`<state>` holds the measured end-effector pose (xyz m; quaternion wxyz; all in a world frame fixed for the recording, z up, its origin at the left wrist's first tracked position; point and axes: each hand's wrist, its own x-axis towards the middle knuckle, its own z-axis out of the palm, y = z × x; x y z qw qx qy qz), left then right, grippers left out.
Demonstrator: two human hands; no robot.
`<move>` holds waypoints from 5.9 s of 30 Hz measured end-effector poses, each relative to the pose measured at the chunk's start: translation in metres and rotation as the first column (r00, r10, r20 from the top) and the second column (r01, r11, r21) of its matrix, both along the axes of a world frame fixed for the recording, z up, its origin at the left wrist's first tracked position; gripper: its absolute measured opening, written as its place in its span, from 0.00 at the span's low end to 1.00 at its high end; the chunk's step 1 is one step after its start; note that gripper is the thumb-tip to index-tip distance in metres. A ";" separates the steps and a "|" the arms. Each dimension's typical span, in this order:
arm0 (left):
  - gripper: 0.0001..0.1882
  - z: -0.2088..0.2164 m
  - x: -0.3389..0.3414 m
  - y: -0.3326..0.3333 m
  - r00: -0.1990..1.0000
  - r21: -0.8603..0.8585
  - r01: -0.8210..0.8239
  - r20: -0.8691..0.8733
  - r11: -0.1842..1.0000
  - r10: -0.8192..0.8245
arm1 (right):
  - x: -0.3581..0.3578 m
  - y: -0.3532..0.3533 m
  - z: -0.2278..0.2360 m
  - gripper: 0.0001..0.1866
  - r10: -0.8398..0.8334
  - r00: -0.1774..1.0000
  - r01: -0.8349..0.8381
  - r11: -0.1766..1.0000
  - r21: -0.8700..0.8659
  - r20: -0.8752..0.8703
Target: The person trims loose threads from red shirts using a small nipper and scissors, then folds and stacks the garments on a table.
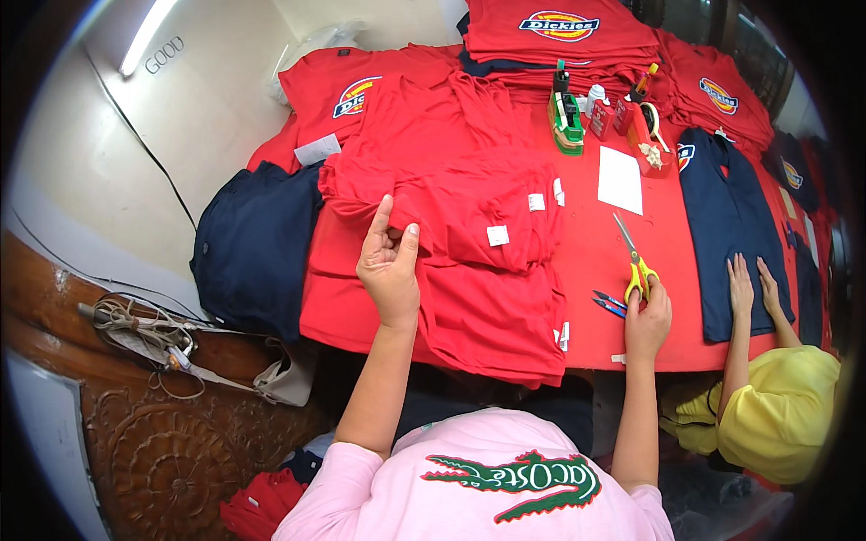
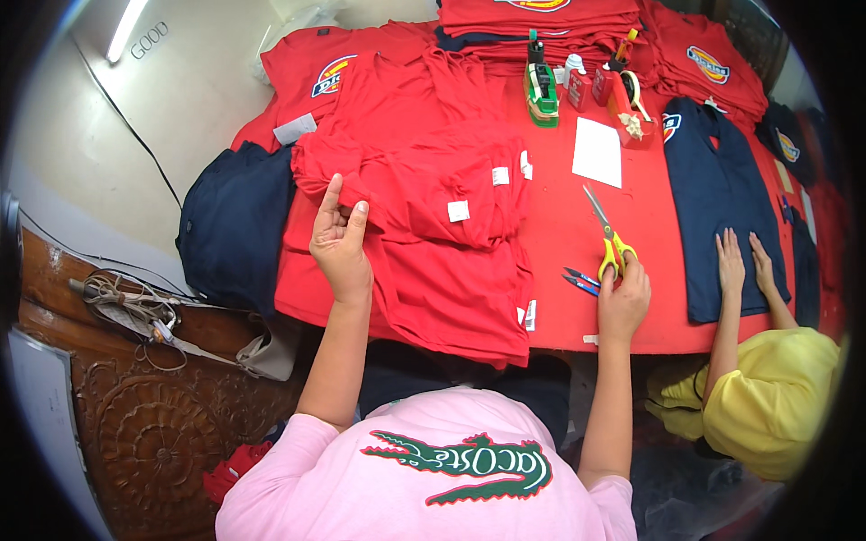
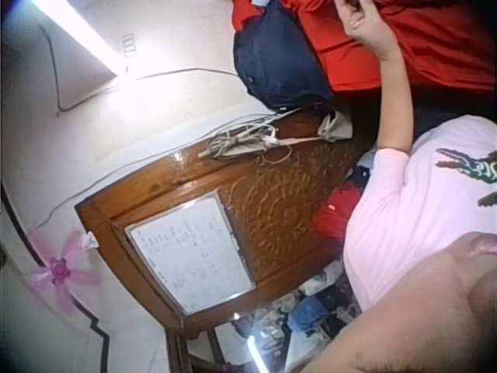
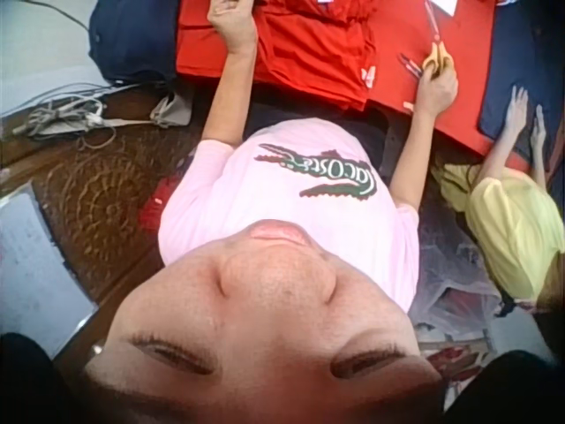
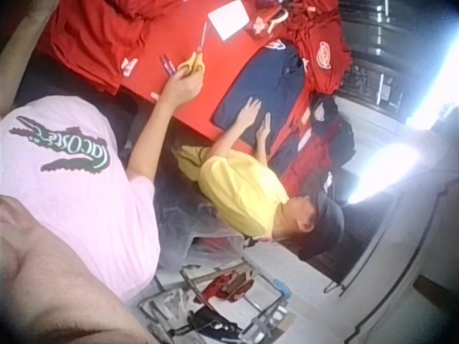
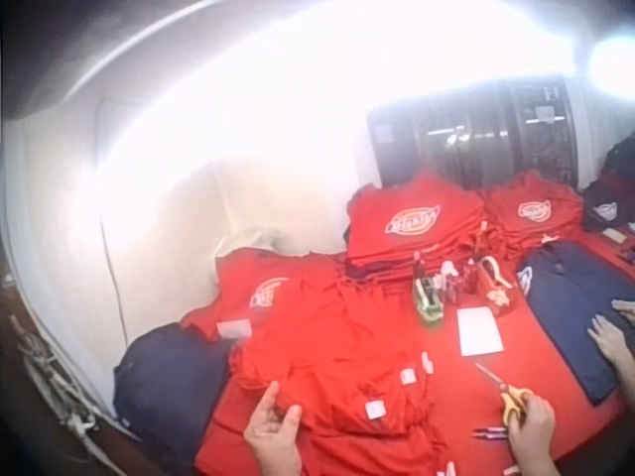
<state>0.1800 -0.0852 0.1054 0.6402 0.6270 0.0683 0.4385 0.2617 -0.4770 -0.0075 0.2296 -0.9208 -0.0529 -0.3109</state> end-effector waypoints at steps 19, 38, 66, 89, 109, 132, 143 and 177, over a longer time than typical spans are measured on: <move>0.28 -0.010 0.003 -0.005 0.999 -0.083 -0.004 0.044 0.997 0.008 | 0.001 -0.001 0.000 0.19 -0.001 1.000 0.000 1.000 0.013 0.020; 0.25 -0.021 0.002 0.005 0.997 -0.223 0.011 0.081 0.975 0.007 | 0.001 -0.001 -0.003 0.19 0.002 1.000 -0.002 0.999 0.045 -0.008; 0.26 -0.024 -0.002 0.011 0.997 -0.209 -0.034 0.055 0.977 0.047 | 0.003 -0.003 -0.007 0.18 -0.008 1.000 0.008 1.000 0.023 -0.006; 0.27 -0.017 -0.012 0.007 0.998 -0.147 -0.034 0.047 0.989 0.041 | 0.005 -0.004 -0.006 0.19 -0.012 0.998 0.013 1.000 0.015 -0.064; 0.30 -0.033 -0.004 0.006 0.990 -0.023 -0.137 0.042 0.990 0.138 | -0.003 0.003 0.004 0.14 0.037 0.998 -0.030 0.992 0.121 -0.056; 0.11 -0.122 0.019 0.009 0.987 -0.204 0.066 -0.133 0.977 -0.094 | 0.216 -0.029 0.101 0.19 0.026 0.981 -0.005 0.994 0.107 -0.193; 0.13 -0.123 0.018 0.013 0.972 -0.122 -0.003 -0.234 0.993 -0.026 | 0.372 -0.051 0.094 0.15 -0.069 0.948 0.078 0.997 0.018 -0.311; 0.21 -0.124 0.016 0.015 0.981 -0.120 -0.014 -0.194 0.993 -0.009 | 0.323 -0.034 0.050 0.19 -0.188 0.982 0.169 0.909 0.381 0.012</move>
